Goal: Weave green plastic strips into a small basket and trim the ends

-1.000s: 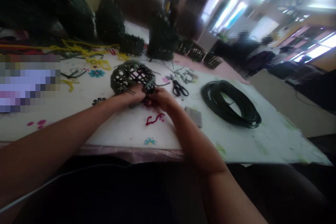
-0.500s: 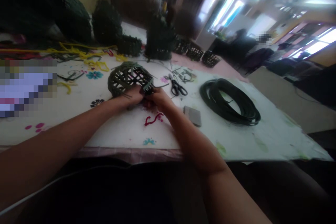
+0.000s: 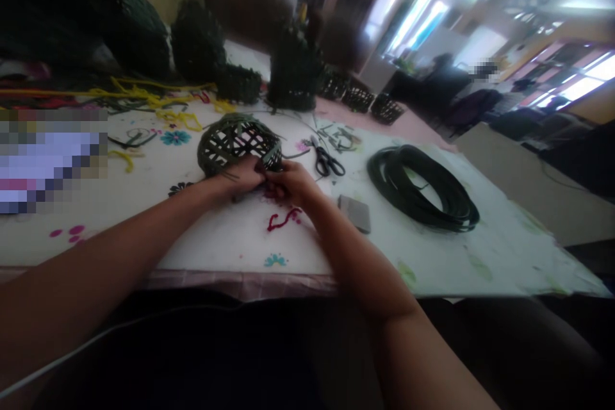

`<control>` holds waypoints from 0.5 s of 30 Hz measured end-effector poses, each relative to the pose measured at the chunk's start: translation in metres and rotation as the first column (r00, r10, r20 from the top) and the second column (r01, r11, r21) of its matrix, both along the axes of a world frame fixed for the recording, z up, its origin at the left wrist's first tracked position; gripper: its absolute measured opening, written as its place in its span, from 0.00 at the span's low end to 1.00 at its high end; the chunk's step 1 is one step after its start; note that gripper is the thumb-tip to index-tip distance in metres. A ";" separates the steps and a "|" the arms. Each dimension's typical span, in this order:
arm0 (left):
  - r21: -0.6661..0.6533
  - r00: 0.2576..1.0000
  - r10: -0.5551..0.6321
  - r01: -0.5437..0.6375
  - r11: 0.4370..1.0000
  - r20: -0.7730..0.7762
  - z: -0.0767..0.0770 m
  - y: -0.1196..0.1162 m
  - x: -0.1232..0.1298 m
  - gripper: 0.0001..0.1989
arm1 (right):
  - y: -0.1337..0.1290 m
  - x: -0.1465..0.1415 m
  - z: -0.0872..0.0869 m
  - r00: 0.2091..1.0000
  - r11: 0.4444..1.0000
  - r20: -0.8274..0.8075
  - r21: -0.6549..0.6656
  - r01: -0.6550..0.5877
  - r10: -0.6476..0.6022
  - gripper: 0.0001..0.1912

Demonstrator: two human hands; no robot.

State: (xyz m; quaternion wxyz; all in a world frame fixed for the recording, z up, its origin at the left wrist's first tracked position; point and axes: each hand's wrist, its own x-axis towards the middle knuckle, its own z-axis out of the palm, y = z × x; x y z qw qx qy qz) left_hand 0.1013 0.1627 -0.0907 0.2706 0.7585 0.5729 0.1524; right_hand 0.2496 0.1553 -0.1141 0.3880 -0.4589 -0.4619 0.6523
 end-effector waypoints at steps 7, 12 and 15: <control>0.024 0.997 0.067 -0.067 0.997 -0.039 -0.003 -0.002 0.003 0.12 | 0.000 -0.003 -0.004 0.998 0.997 0.029 0.058 0.045 -0.047 0.17; 0.019 0.998 0.054 -0.054 0.998 -0.030 0.005 -0.004 0.004 0.10 | 0.000 0.000 -0.003 0.999 0.999 0.045 0.046 -0.024 0.022 0.15; 0.031 0.996 0.069 -0.068 0.997 -0.048 0.004 -0.004 0.005 0.09 | 0.004 0.007 -0.003 0.994 0.994 0.009 0.026 -0.105 0.105 0.13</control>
